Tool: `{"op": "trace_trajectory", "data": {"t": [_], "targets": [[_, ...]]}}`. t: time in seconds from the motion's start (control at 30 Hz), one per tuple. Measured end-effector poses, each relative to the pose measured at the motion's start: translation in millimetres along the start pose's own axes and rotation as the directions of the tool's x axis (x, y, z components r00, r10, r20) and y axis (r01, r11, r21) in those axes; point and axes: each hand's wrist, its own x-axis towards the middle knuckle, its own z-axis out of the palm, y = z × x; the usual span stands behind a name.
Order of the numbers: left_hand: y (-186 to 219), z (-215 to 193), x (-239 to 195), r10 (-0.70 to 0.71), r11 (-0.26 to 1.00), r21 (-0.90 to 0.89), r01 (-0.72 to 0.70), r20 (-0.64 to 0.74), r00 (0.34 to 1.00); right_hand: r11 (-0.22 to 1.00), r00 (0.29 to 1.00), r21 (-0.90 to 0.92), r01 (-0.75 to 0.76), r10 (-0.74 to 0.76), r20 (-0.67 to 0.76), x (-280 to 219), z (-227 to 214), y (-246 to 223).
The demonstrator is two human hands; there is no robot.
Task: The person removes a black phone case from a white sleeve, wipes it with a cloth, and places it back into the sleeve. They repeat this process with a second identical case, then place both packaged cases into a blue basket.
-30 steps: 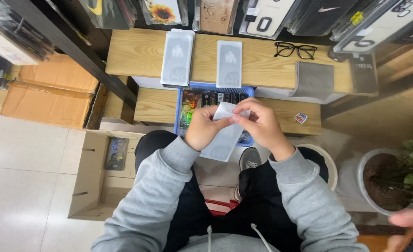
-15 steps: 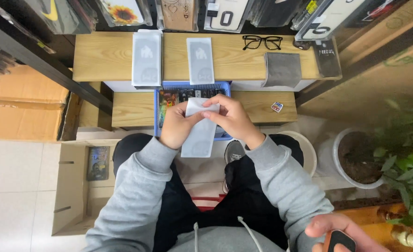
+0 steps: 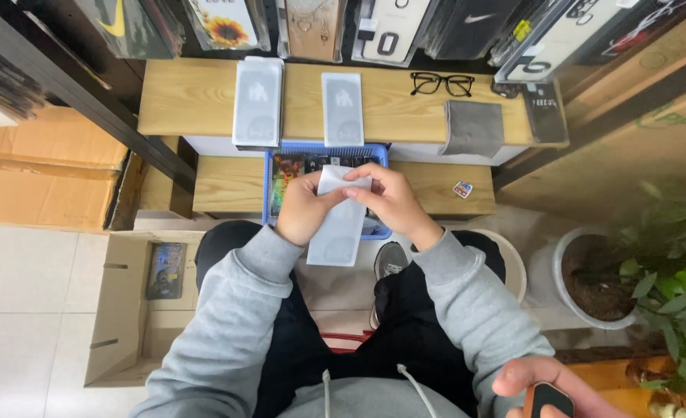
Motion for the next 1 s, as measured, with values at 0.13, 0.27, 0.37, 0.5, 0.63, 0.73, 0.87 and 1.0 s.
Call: {"op": "trace_trajectory", "data": {"t": [0.13,0.27,0.37,0.5,0.63,0.73,0.87,1.0], "targets": [[-7,0,-1,0.008,1.000,-0.012,-0.008,0.000,1.000,1.000,1.000,0.005,0.003,-0.003,0.006,-6,1,4],[-7,-4,3,-0.028,0.999,-0.030,0.028,-0.016,0.999,0.965,0.962,-0.031,0.261,-0.263,-0.070,-22,-7,-19],[-11,-5,4,-0.041,0.998,-0.054,0.040,-0.019,0.999,0.858,0.856,0.068,0.509,-0.497,-0.141,-83,-3,-42],[-18,-8,5,0.021,0.999,-0.042,-0.019,0.032,0.999,0.370,0.488,0.319,0.873,-0.684,-0.542,-165,-15,-62],[-19,-6,7,0.023,0.999,-0.050,-0.021,0.040,0.999,0.561,0.616,0.256,0.787,-0.689,-0.383,-173,-24,-92],[-22,-7,2,0.031,0.998,-0.055,-0.028,0.059,0.998,0.487,0.583,0.323,0.811,-0.712,-0.391,-170,-23,-95],[-24,-5,8,0.004,1.000,-0.026,-0.003,0.027,1.000,0.534,0.579,0.227,0.815,-0.725,-0.372,-168,-24,-101],[-23,-7,7,0.014,0.998,-0.063,-0.014,0.004,1.000,0.441,0.535,0.328,0.835,-0.791,-0.299,-154,-23,-88]]}}
